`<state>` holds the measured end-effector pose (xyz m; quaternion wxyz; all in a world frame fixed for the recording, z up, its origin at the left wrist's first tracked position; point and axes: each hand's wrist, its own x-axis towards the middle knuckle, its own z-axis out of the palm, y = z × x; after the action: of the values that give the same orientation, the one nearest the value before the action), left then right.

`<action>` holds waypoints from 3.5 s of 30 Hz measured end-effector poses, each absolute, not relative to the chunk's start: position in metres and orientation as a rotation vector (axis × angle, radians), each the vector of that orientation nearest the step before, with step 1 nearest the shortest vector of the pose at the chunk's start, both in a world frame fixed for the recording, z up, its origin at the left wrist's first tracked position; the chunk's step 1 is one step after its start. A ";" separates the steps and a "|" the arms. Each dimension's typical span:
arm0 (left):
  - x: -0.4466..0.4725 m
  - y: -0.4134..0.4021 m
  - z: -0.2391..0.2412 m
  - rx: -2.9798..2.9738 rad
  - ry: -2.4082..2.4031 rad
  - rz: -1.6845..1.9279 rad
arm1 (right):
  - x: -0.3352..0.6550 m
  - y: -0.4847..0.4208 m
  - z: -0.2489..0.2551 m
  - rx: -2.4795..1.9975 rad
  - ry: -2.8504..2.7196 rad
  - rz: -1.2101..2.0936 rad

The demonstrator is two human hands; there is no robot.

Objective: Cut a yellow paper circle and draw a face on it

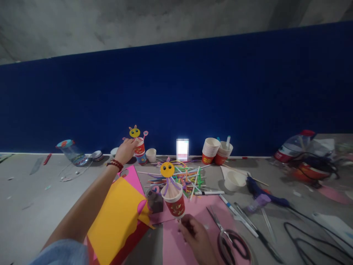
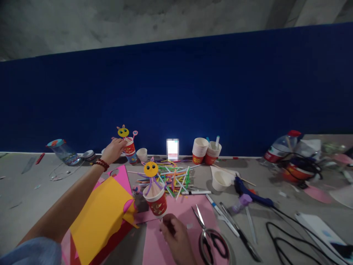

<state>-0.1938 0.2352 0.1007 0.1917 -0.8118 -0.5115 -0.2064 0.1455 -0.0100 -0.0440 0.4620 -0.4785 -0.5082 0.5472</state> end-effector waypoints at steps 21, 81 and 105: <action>-0.200 0.242 0.088 -2.238 -1.529 -0.797 | 0.146 -0.009 -0.039 -1.188 -1.282 1.337; -0.181 0.260 0.008 -1.938 -2.166 -2.171 | 0.148 -0.009 -0.047 -1.218 -1.365 1.296; -0.192 0.269 0.029 -1.951 -1.928 -2.473 | 0.148 -0.007 -0.047 -1.219 -1.376 1.290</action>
<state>-0.1916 0.2691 0.0290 -0.2722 -0.5083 -0.5023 -0.6444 0.1477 -0.0074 -0.0471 0.4330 -0.4891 -0.5524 0.5177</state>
